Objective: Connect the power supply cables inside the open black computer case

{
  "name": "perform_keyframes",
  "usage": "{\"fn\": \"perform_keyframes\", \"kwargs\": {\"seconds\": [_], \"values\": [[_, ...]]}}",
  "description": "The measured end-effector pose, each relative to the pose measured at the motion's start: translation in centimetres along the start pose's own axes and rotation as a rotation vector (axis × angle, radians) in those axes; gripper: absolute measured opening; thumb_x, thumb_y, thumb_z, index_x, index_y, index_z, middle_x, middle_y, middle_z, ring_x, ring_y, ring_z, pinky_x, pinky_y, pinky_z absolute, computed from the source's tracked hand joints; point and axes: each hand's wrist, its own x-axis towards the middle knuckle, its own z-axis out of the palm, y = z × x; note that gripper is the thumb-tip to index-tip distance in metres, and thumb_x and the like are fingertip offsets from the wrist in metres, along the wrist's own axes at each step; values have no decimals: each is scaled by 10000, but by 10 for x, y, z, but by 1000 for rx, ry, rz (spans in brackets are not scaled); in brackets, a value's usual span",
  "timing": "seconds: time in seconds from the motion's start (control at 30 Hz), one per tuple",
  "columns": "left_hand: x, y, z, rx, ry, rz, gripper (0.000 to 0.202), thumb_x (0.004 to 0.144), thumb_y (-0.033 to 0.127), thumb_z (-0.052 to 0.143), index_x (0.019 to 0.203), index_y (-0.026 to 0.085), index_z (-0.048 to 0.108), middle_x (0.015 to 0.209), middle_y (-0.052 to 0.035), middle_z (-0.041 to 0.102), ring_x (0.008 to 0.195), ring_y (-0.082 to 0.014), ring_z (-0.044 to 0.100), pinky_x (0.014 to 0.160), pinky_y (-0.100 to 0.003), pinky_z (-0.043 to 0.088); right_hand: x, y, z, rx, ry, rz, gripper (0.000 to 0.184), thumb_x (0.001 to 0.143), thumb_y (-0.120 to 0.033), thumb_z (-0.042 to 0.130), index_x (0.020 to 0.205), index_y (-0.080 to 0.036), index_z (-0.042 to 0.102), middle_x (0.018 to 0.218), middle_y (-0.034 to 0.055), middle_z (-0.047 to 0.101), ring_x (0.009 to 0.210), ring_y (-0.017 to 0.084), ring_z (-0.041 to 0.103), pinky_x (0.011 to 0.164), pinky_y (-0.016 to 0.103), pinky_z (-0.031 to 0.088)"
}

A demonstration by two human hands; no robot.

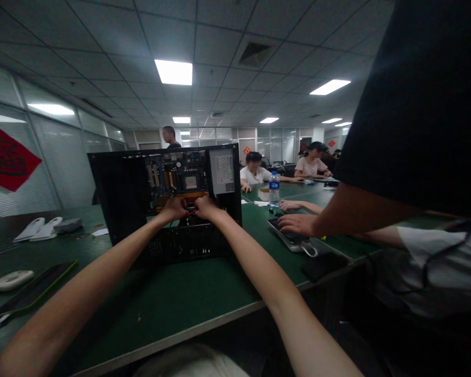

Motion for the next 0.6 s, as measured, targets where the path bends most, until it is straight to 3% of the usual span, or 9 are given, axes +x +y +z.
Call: {"fn": "perform_keyframes", "kwargs": {"seconds": [0.6], "values": [[-2,-3,-1,54,8,-2,156,713,162,709,867,165,682,871,-56,739,833,-207,664,706,-254,443,-4,-6,-5,15,18,-10,252,900,-207,636,1099,-154,782,1083,126,766,1000,227,700,762,242,465]]}}
